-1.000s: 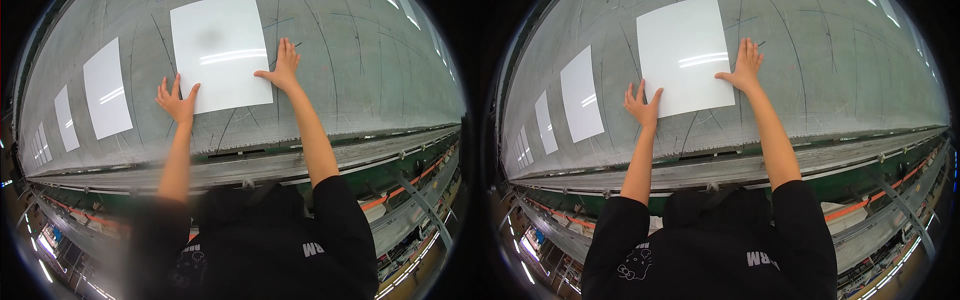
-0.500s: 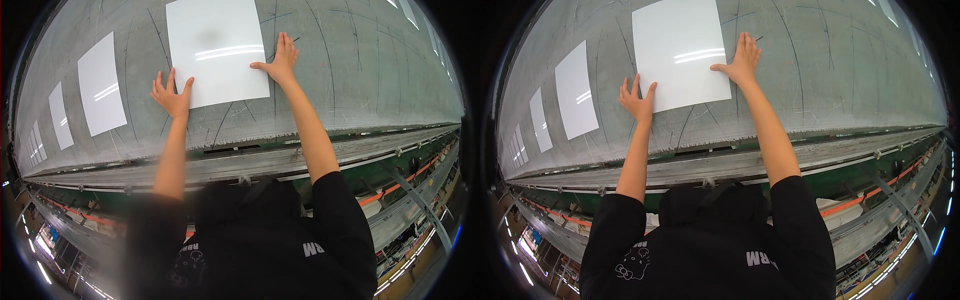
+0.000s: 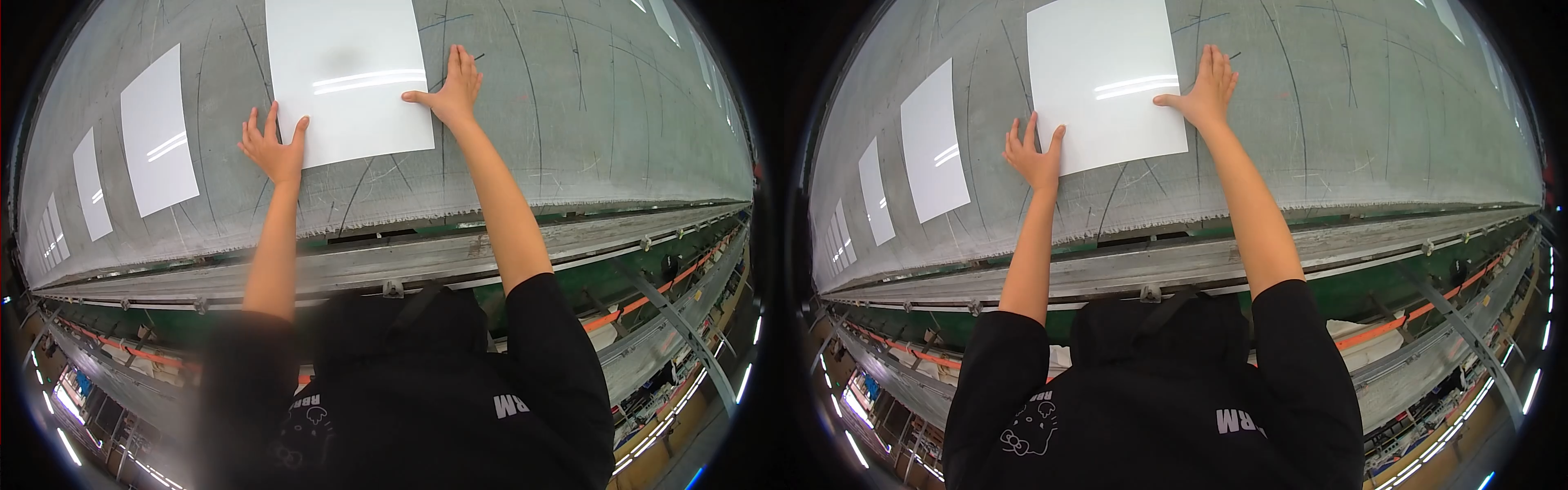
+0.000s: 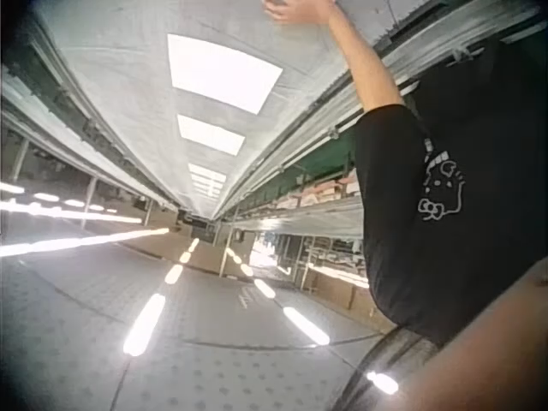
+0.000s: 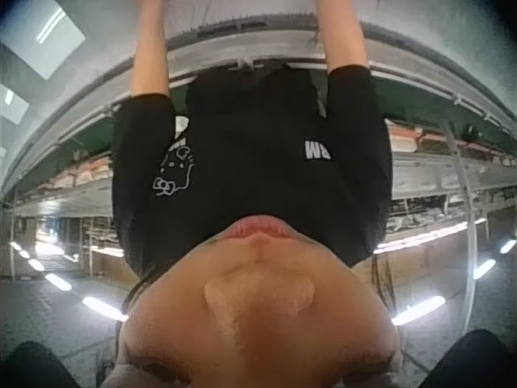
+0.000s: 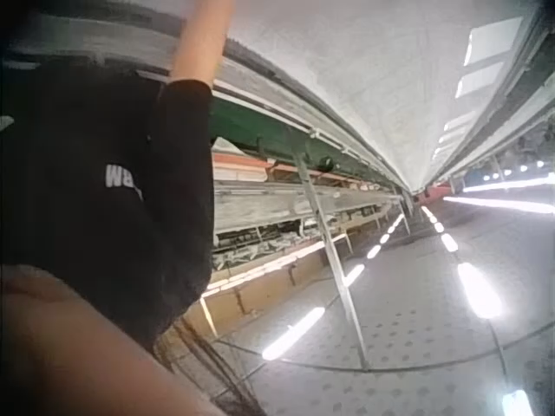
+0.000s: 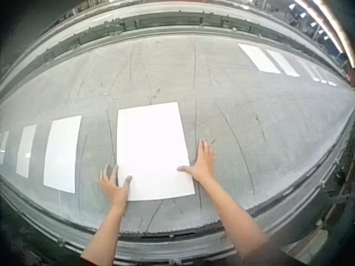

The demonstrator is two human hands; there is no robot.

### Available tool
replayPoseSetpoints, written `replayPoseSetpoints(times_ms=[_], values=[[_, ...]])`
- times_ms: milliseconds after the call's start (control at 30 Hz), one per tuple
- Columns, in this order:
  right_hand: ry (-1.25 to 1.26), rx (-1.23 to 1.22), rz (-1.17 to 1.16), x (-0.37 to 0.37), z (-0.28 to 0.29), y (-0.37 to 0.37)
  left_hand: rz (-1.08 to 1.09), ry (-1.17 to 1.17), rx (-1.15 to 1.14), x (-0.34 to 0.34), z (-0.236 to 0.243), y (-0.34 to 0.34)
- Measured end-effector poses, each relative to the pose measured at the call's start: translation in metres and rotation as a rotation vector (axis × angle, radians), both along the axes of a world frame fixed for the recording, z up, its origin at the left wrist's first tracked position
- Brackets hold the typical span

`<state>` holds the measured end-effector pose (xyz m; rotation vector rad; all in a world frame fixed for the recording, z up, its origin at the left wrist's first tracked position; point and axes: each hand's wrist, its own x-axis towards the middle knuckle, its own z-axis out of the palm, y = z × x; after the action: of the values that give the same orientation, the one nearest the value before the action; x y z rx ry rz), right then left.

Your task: The recorder is aligning and smoothing large white glossy sheets on a long industrial conveyor or printing table.

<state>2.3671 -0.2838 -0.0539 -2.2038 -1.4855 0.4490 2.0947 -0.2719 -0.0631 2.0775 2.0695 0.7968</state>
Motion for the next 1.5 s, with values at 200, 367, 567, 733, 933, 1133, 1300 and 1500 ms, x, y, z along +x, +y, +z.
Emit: replayPoseSetpoints(times_ms=[200,367,567,733,933,1133,1300,1500], values=[[0.005,-0.051,0.041,-0.001,0.003,-0.001,0.001,0.002,0.006,0.0,0.0,0.001],[-0.026,-0.084,0.073,0.001,-0.001,0.001,0.002,-0.011,-0.052,0.0,0.0,0.002],[-0.027,-0.151,0.068,0.004,-0.003,0.002,-0.017,-0.073,-0.036,0.002,0.002,0.002],[0.01,-0.165,0.071,0.004,-0.003,0.003,-0.024,-0.109,-0.001,0.003,0.002,0.002],[0.006,-0.2,0.113,0.005,-0.003,0.003,-0.029,-0.101,0.006,0.003,0.001,0.001],[0.01,-0.231,0.163,0.005,0.002,0.006,-0.032,-0.026,0.005,0.0,0.002,0.001],[0.005,-0.259,0.173,0.004,0.004,0.005,-0.008,0.04,-0.045,0.0,0.005,-0.001],[0.106,-0.316,0.015,0.0,0.05,0.015,0.016,-0.03,0.041,-0.004,0.013,-0.001]])
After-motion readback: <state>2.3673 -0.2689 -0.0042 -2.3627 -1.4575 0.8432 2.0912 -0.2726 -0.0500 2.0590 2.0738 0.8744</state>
